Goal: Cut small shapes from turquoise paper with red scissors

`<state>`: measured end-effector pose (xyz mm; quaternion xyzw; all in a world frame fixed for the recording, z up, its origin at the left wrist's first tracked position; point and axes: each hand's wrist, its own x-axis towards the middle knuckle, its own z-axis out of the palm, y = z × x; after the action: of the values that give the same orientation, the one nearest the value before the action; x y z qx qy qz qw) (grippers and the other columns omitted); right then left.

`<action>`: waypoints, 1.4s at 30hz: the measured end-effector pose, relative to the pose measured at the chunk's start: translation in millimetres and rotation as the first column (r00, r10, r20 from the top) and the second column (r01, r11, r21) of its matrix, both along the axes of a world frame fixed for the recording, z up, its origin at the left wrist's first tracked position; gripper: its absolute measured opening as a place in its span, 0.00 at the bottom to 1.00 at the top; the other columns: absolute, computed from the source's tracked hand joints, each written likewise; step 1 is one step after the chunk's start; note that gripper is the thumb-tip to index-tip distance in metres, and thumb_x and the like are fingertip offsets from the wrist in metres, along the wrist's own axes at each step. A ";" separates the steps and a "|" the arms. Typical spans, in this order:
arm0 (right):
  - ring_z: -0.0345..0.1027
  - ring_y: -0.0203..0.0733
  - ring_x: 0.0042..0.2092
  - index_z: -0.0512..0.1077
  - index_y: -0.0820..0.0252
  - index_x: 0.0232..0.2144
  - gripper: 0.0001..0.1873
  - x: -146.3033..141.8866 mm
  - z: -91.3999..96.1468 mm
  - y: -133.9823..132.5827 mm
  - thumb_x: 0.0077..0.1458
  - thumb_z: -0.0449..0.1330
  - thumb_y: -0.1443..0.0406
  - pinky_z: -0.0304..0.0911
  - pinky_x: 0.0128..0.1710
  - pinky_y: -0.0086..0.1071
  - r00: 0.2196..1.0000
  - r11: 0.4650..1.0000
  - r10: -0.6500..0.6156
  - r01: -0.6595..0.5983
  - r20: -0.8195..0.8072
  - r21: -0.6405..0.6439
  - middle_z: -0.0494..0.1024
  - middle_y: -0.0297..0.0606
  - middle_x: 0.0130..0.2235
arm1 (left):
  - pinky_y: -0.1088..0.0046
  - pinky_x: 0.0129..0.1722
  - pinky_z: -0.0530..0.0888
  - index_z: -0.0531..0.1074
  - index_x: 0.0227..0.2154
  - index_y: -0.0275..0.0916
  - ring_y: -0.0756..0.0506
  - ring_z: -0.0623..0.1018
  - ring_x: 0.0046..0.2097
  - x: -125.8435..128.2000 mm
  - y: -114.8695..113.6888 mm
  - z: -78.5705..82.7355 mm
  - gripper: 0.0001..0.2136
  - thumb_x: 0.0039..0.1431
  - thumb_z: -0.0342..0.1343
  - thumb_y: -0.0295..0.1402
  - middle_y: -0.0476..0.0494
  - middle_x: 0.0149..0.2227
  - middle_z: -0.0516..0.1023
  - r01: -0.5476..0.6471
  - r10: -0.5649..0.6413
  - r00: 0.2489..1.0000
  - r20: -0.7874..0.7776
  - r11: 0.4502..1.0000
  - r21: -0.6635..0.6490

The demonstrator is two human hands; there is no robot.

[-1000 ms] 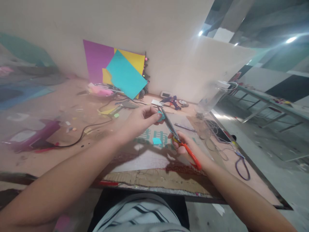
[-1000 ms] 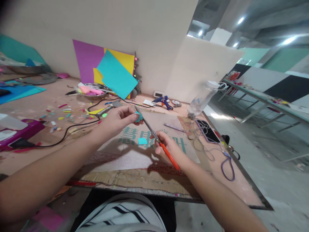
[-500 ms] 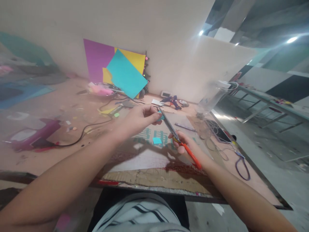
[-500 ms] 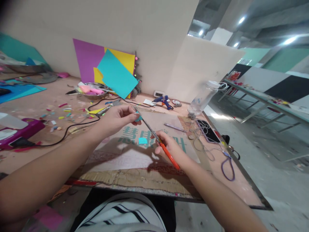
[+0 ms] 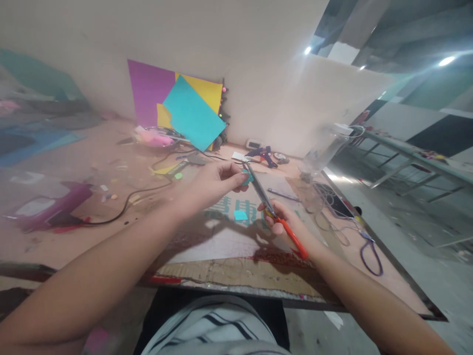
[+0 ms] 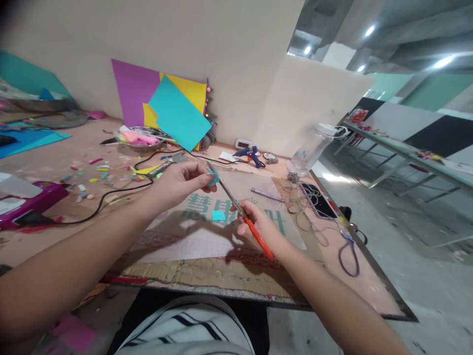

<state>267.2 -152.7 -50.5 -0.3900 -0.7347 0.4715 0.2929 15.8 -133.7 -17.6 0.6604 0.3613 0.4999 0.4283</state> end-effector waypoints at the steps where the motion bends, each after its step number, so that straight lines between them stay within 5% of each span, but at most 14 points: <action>1: 0.50 0.36 0.29 0.68 0.57 0.44 0.37 -0.4 -0.7 0.1 0.47 0.66 0.35 0.48 0.27 0.31 1.000 1.000 0.000 0.000 -0.013 -0.010 0.61 0.28 0.29 | 0.71 0.38 0.75 0.75 0.31 0.37 0.48 0.80 0.35 0.5 -0.2 -0.4 0.16 0.62 0.63 0.47 0.45 0.32 0.83 0.006 -0.006 1.000 -0.006 1.000 0.001; 12: 0.49 0.35 0.28 0.68 0.57 0.45 0.30 -1.6 0.3 -3.2 0.50 0.67 0.44 0.50 0.26 0.30 0.999 0.998 -0.022 0.020 -0.039 -0.055 0.60 0.27 0.29 | 0.70 0.37 0.76 0.74 0.28 0.37 0.47 0.80 0.33 7.3 0.3 -0.9 0.19 0.56 0.66 0.51 0.44 0.29 0.82 0.040 -0.039 0.999 0.026 0.998 -0.048; 42: 0.47 0.35 0.28 0.67 0.57 0.45 0.42 -2.1 3.9 -4.4 0.46 0.62 0.30 0.46 0.25 0.30 1.000 0.999 -0.005 0.004 -0.009 -0.035 0.60 0.27 0.29 | 0.69 0.41 0.77 0.77 0.34 0.37 0.46 0.82 0.36 2.7 -1.1 -1.4 0.18 0.61 0.63 0.50 0.44 0.33 0.83 -0.019 0.018 1.000 -0.016 1.000 -0.014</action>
<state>265.2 -157.1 -46.6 -0.3945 -0.7241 0.4854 0.2905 18.6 -134.8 -19.0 0.6580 0.3744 0.4960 0.4254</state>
